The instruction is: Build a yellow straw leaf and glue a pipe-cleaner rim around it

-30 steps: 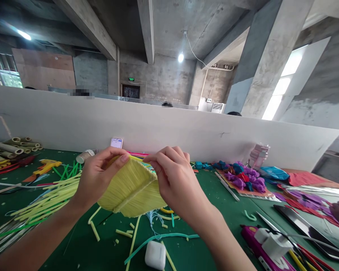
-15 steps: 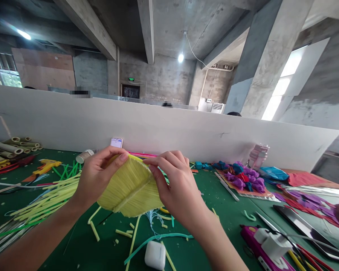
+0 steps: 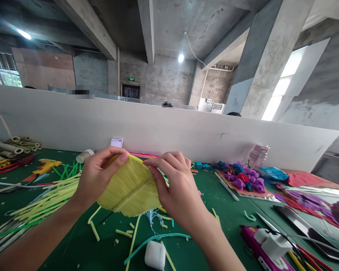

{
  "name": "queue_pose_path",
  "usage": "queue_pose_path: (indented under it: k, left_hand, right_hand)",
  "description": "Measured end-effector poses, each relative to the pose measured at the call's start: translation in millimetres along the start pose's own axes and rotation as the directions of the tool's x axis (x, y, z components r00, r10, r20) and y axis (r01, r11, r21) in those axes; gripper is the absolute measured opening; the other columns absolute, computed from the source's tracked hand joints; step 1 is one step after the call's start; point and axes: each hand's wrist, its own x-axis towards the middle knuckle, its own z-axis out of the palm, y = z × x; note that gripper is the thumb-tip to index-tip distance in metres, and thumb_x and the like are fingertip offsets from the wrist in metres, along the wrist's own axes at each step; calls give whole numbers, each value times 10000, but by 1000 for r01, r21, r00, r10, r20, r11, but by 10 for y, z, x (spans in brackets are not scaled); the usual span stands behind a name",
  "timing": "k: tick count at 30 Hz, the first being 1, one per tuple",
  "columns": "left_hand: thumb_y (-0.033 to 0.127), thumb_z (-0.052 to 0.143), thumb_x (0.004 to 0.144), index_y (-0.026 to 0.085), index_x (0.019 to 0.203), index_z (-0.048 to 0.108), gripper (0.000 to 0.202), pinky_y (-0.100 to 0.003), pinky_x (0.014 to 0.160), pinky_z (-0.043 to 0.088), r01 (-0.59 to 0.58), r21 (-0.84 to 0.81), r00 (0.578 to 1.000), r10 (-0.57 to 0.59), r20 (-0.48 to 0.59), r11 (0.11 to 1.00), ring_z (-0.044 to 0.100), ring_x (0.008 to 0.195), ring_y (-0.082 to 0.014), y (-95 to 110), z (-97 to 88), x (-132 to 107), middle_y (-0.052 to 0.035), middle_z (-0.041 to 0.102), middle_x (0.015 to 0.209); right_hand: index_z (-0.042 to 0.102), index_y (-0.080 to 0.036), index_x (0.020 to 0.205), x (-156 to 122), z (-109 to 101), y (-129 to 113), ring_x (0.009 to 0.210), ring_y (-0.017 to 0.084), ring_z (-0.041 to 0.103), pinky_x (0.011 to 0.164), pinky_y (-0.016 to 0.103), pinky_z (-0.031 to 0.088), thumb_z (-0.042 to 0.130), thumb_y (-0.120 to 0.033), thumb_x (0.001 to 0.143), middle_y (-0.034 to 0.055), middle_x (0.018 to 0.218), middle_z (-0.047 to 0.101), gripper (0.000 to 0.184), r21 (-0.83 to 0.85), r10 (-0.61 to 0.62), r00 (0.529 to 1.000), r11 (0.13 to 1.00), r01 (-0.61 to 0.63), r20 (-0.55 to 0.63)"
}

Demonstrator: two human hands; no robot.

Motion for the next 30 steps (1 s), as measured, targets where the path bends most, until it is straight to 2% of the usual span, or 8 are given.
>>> queue_pose_path:
  k: [8,15,19,30]
  left_hand:
    - [367,659,890,237,845,687,140,-220,716,492,11,-2,1000,-11,-3,1000,629,774,-143,-1,-4,-2,16,676,811]
    - [383,666,880,229,858,689,157,-247,735,501,33,-22,999,-33,0,999,639,787,-165,-36,-15,0,-3,681,816]
    - [374,666,884,233,858,688,145,-235,742,492,38,-41,999,-38,9,998,632,790,-155,-23,-10,8,5,675,810]
    - [378,669,877,231,848,691,151,-236,716,494,22,-17,1000,-22,-9,1000,630,772,-155,-33,-11,5,4,680,813]
  right_hand:
    - [689,-262,993,26,-30,-27,984,228,574,801,388,420,535,-200,951,38,942,703,172,-54,9,1000,999,-10,-21]
    - [727,-302,968,130,-141,-41,1018,231,604,885,420,407,601,-184,907,11,935,729,183,-135,35,998,991,-27,59]
    - [735,-309,966,136,-129,-49,1009,230,616,889,428,413,615,-198,901,5,945,731,177,-125,68,996,990,-61,57]
    - [744,-313,1000,100,-95,-49,1003,231,613,865,432,445,584,-189,920,14,965,737,217,-138,47,998,990,-41,40]
